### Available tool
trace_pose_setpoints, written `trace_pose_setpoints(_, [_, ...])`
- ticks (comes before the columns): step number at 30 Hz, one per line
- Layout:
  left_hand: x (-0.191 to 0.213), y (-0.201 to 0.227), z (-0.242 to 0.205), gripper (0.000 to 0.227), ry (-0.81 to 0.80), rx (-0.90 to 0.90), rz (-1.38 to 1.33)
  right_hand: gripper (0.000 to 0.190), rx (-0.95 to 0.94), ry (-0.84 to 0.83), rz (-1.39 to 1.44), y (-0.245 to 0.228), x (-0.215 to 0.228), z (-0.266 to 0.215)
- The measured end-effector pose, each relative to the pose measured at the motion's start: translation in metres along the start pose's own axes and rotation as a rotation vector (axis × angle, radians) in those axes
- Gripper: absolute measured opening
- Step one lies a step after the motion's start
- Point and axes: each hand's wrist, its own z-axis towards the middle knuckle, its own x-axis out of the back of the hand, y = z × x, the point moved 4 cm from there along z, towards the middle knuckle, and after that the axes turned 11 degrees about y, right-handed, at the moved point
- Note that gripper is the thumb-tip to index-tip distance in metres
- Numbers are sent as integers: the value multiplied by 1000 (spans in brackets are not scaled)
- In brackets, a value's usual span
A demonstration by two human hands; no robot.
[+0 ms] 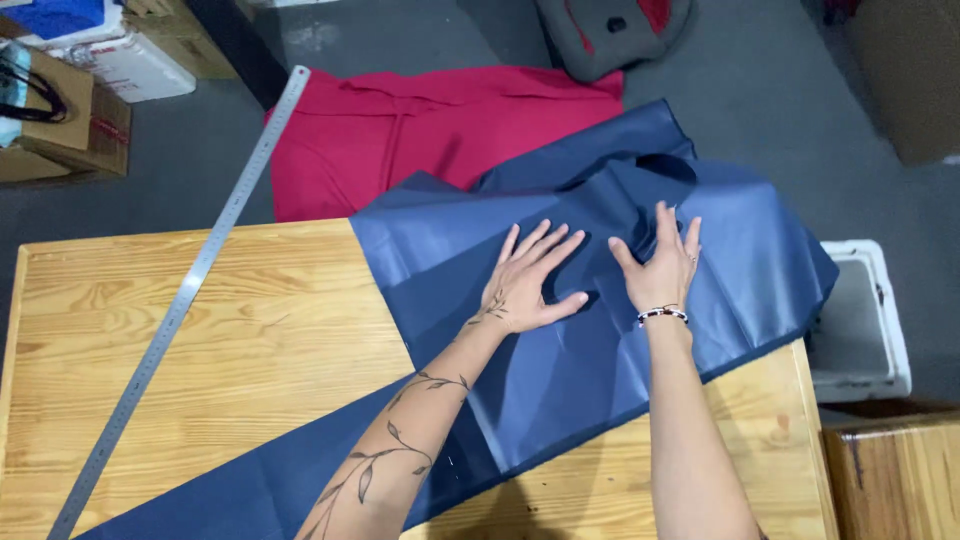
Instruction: The person cuts a piece of dark blue fabric using scissors, then folds and smooths it on a wooden table. They use a metal ruler and a pencil to measure and mark lines on the fabric for further cutting.
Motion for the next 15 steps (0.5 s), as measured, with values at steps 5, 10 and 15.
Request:
trace_pose_setpoints(5, [-6,-31,7,73,86,263,-514,50,12,0,-210,38,-34,4])
trace_pose_setpoints(10, [23,-24,16,65,62,543,-841,16,235,134,-96,14,-31,-8])
trace_pose_setpoints(15, [28,-8,20,80,-91,919,-683,14,338,62,-30,-79,-10,-74])
